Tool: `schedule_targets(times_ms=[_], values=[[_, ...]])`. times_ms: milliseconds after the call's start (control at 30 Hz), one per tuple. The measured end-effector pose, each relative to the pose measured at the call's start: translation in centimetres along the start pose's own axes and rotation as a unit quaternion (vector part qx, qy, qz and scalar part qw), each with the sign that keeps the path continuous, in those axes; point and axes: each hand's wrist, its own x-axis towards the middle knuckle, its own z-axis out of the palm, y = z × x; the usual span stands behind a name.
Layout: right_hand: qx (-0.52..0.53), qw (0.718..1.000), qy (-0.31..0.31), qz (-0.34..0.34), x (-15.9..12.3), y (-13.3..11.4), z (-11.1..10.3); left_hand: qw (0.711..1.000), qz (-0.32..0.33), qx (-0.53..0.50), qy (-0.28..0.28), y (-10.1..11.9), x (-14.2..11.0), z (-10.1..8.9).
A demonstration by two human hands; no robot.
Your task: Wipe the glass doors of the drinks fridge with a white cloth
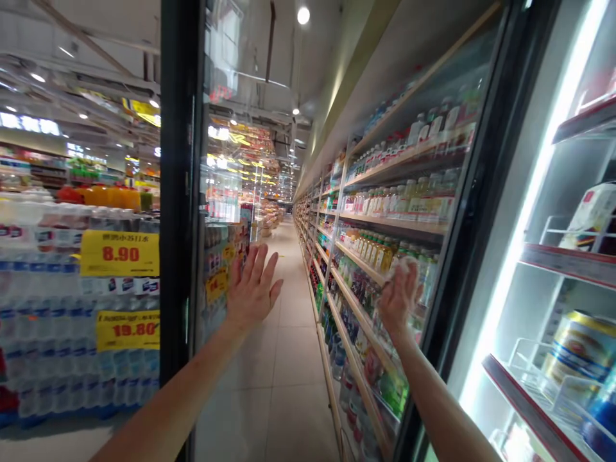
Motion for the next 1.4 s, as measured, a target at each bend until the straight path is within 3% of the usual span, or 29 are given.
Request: schedule_targets(times_ms=[67,133,167,233,267,300,333,367,433,500,533,633,700,733,800,867,900,967,1033,1067,1100,1133,1233,1267,1300,1400], values=[[-0.009,0.986,0.059,0.156,1.3,1.0,-0.1,1.000,-0.002,-0.001,-0.001,0.0,0.0,0.0],[0.000,0.980,0.075,0.184,1.7,0.7,0.0,1.000,-0.005,-0.007,-0.001,0.1,0.0,0.0],[0.009,0.988,0.059,0.141,1.4,-0.1,0.1,1.000,-0.005,-0.009,0.001,0.1,0.0,0.0],[0.033,0.999,-0.011,-0.027,0.5,-1.7,0.4,1.000,-0.004,-0.011,0.002,0.1,0.0,0.0],[0.043,0.991,-0.048,-0.114,0.0,-2.3,0.5,1.000,-0.004,-0.011,0.002,0.1,0.0,0.0],[0.047,0.981,-0.071,-0.172,-0.1,-2.6,0.6,1.000,-0.004,-0.011,0.004,0.1,0.0,0.0],[0.043,0.979,-0.075,-0.186,0.1,-2.4,0.6,1.000,-0.004,-0.011,0.004,0.1,0.0,0.0],[0.032,0.987,-0.054,-0.151,0.7,-1.9,0.6,1.000,-0.004,-0.012,0.003,0.0,0.1,0.0],[0.003,0.999,0.029,0.015,2.4,-0.7,0.5,1.000,-0.002,-0.013,0.004,0.1,0.1,-0.1],[-0.010,0.990,0.077,0.117,3.9,-0.3,0.6,1.000,0.002,-0.011,0.007,0.1,0.2,-0.1],[-0.007,0.992,0.076,0.102,4.2,-0.6,0.7,1.000,0.002,-0.010,0.007,0.1,0.2,-0.1],[0.026,0.991,-0.004,-0.131,3.5,-2.9,1.2,1.000,0.004,-0.003,0.009,0.1,0.3,0.0],[0.039,0.975,-0.031,-0.218,2.9,-3.7,1.3,1.000,0.002,0.001,0.003,0.0,0.3,0.1],[0.037,0.979,-0.024,-0.198,2.9,-3.7,1.3,1.000,0.000,0.003,-0.002,0.0,0.3,0.1],[0.025,0.997,0.024,-0.062,3.5,-3.3,1.2,1.000,-0.001,0.005,-0.011,-0.1,0.2,0.1],[0.019,0.996,0.060,0.060,4.1,-3.3,1.3,1.000,0.000,0.010,-0.015,-0.1,0.2,0.2],[0.022,0.996,0.063,0.067,4.1,-3.8,1.4,1.000,0.000,0.014,-0.012,-0.2,0.2,0.2],[0.039,0.998,0.028,-0.043,3.5,-5.5,1.7,1.000,0.003,0.020,-0.006,-0.2,0.2,0.3],[0.055,0.975,-0.034,-0.212,2.9,-7.0,1.9,1.000,0.003,0.019,-0.002,-0.2,0.2,0.3],[0.058,0.962,-0.056,-0.261,2.9,-7.3,1.9,1.000,0.003,0.017,-0.002,-0.2,0.1,0.3],[0.056,0.960,-0.061,-0.267,3.2,-7.3,1.9,1.000,0.001,0.014,-0.005,-0.2,0.1,0.3],[0.049,0.971,-0.047,-0.230,3.7,-7.1,1.8,1.000,0.000,0.012,-0.007,-0.2,0.1,0.3],[0.021,0.999,0.035,-0.022,5.6,-6.3,1.5,1.000,-0.003,0.010,-0.006,-0.1,0.1,0.2],[0.018,0.999,0.045,0.003,5.7,-6.5,1.5,1.000,-0.003,0.012,-0.006,-0.1,0.1,0.2],[0.020,0.999,0.039,-0.016,5.4,-7.1,1.5,1.000,-0.003,0.015,-0.004,-0.1,0.1,0.2],[0.048,0.971,-0.031,-0.231,3.2,-9.3,1.7,1.000,0.001,0.021,-0.002,-0.2,0.1,0.1]])
